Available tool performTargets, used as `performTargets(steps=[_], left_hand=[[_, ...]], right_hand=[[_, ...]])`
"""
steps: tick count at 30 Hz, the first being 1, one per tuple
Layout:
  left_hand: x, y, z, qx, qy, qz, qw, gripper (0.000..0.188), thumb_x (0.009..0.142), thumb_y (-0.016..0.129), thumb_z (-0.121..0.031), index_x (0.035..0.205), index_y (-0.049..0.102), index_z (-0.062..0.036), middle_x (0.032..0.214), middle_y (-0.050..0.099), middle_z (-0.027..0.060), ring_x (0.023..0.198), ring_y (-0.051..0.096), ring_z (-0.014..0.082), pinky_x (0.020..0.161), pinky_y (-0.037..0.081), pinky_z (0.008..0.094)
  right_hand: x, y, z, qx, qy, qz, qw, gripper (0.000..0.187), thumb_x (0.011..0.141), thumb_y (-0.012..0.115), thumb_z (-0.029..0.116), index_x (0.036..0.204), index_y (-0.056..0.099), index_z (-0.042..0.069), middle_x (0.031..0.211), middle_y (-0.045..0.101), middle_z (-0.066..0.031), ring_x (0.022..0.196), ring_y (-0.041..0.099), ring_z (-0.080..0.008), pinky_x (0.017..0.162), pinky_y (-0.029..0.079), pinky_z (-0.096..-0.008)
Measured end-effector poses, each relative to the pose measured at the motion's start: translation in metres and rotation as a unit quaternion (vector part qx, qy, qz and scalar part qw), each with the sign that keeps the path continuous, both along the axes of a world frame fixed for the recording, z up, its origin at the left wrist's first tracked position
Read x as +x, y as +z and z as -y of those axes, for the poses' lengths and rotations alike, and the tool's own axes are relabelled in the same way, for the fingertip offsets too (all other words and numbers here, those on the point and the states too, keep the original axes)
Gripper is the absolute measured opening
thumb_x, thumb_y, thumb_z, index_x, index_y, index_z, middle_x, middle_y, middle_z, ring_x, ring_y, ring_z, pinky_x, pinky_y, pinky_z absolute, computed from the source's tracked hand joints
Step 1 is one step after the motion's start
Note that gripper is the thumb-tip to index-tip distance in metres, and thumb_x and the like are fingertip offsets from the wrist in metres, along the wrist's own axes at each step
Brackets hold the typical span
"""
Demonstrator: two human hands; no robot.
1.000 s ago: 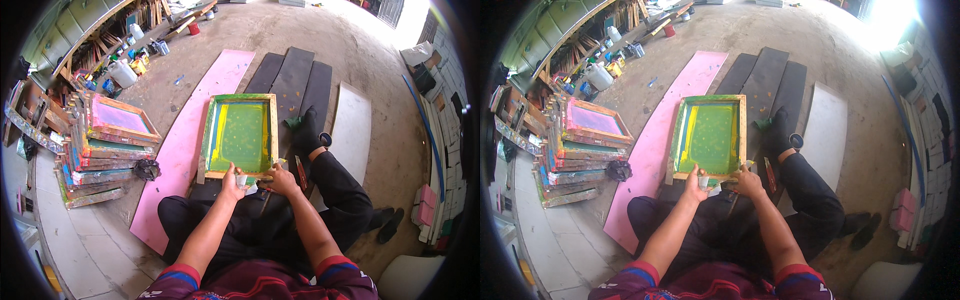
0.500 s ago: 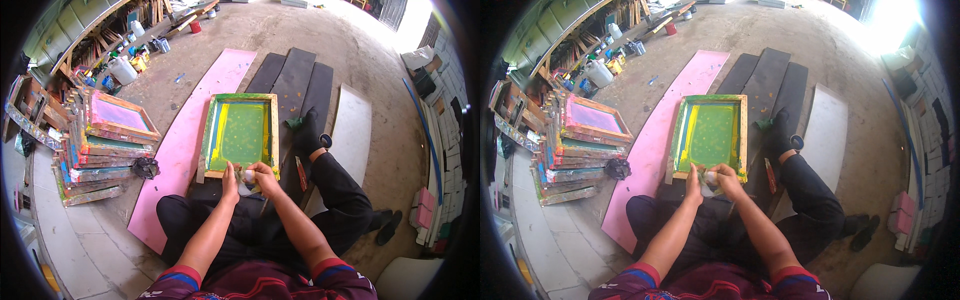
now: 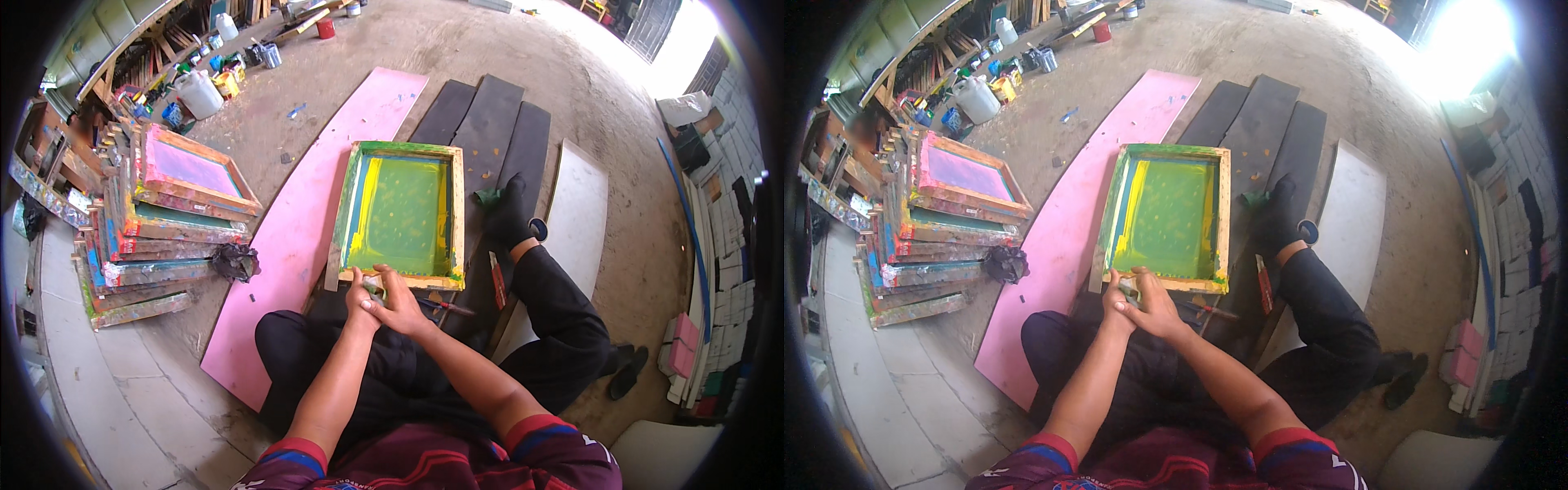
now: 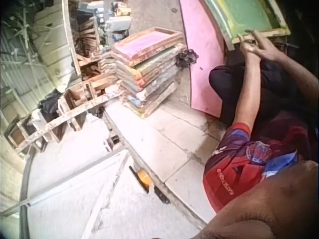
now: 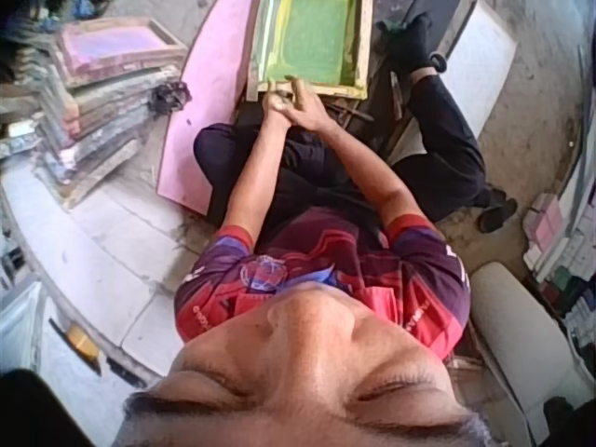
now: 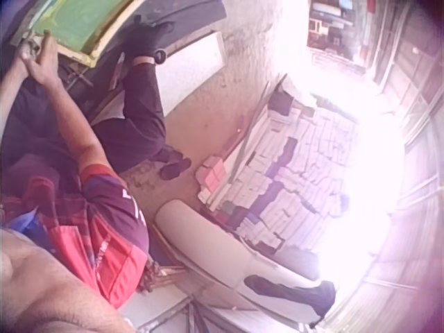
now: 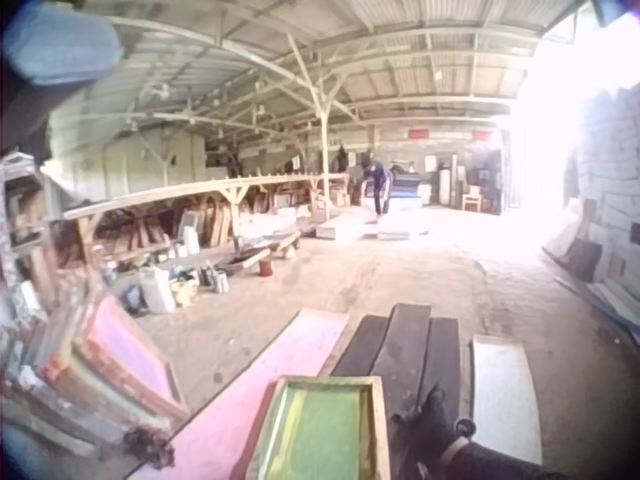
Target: The person uses pliers to remove staples from a wooden screen printing frame, then scrapes the edges with a knife. They peel off a strip of tape from the frame and place it in a plastic bag. The person continues to scrape and clean the frame edges.
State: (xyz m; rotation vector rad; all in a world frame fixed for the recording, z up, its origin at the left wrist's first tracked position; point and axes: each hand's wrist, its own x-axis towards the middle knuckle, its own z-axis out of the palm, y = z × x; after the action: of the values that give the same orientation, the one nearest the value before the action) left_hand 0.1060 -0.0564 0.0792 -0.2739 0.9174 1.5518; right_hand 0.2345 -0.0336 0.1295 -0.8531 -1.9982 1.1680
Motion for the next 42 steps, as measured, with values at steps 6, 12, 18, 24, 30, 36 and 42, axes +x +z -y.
performTargets(steps=[6,12,18,24,30,36,42], left_hand=[[-0.015,0.061,0.017,0.129,-0.036,0.054,0.990,0.094,0.098,0.023,-0.085,0.130,0.060,-0.0044,0.112,0.069,0.0070,0.107,0.066,0.0222,0.098,0.054,0.0404],[-0.058,0.058,0.034,0.264,-0.066,0.120,0.955,0.102,0.098,0.025,-0.086,0.149,0.046,-0.0004,0.143,0.057,0.0092,0.136,0.050,0.0230,0.120,0.035,0.0405],[-0.096,0.074,0.051,0.245,-0.052,0.074,0.965,0.098,0.102,0.027,-0.080,0.154,0.042,0.0022,0.154,0.051,0.0128,0.144,0.044,0.0241,0.123,0.031,0.0405],[-0.163,0.052,0.071,0.207,-0.110,-0.034,0.972,0.095,0.102,0.030,-0.080,0.141,0.053,0.0031,0.136,0.064,0.0147,0.129,0.058,0.0257,0.113,0.042,0.0389],[-0.221,0.095,0.086,-0.174,-0.067,-0.401,0.897,0.073,0.102,0.055,-0.068,0.105,0.070,0.0027,0.100,0.073,0.0094,0.089,0.070,0.0177,0.080,0.054,0.0320],[-0.283,0.006,0.093,-0.362,0.243,-0.603,0.668,0.069,0.078,0.093,-0.037,0.122,0.055,0.0009,0.103,0.061,0.0141,0.096,0.061,0.0281,0.086,0.051,0.0406],[-0.280,-0.012,0.095,-0.251,0.294,-0.532,0.754,0.013,0.091,0.068,0.003,0.104,0.070,0.0062,0.089,0.072,0.0087,0.079,0.066,0.0141,0.077,0.054,0.0301]], right_hand=[[-0.039,0.005,0.003,-0.064,-0.068,-0.024,0.995,0.060,0.096,0.075,0.031,0.141,0.050,0.000,0.129,0.064,-0.0293,0.119,0.064,-0.0464,0.099,0.052,-0.0492],[-0.086,0.003,-0.021,0.027,-0.100,-0.001,0.995,0.032,0.091,0.071,0.009,0.123,0.068,0.006,0.109,0.073,-0.0254,0.099,0.071,-0.0457,0.083,0.058,-0.0488],[-0.124,0.000,-0.029,0.100,0.007,0.001,0.995,0.033,0.087,0.068,0.004,0.119,0.066,0.002,0.107,0.070,-0.0233,0.101,0.068,-0.0460,0.084,0.056,-0.0490],[-0.166,-0.005,-0.017,0.126,0.112,0.110,0.980,0.035,0.090,0.072,0.023,0.119,0.062,0.005,0.121,0.062,-0.0219,0.096,0.066,-0.0488,0.080,0.056,-0.0526],[-0.239,-0.018,-0.031,-0.022,-0.011,0.054,0.998,0.043,0.106,0.064,0.038,0.092,0.064,-0.003,0.077,0.069,-0.0215,0.068,0.069,-0.0325,0.065,0.053,-0.0438],[-0.332,-0.008,-0.024,-0.305,0.198,0.183,0.913,0.047,0.103,0.061,0.043,0.079,0.064,0.002,0.062,0.056,-0.0041,0.051,0.049,-0.0141,0.048,0.040,-0.0335],[-0.403,-0.025,-0.022,-0.369,0.327,0.171,0.853,0.032,0.094,0.065,0.032,0.076,0.062,0.005,0.055,0.051,-0.0023,0.042,0.041,-0.0121,0.036,0.032,-0.0329]])
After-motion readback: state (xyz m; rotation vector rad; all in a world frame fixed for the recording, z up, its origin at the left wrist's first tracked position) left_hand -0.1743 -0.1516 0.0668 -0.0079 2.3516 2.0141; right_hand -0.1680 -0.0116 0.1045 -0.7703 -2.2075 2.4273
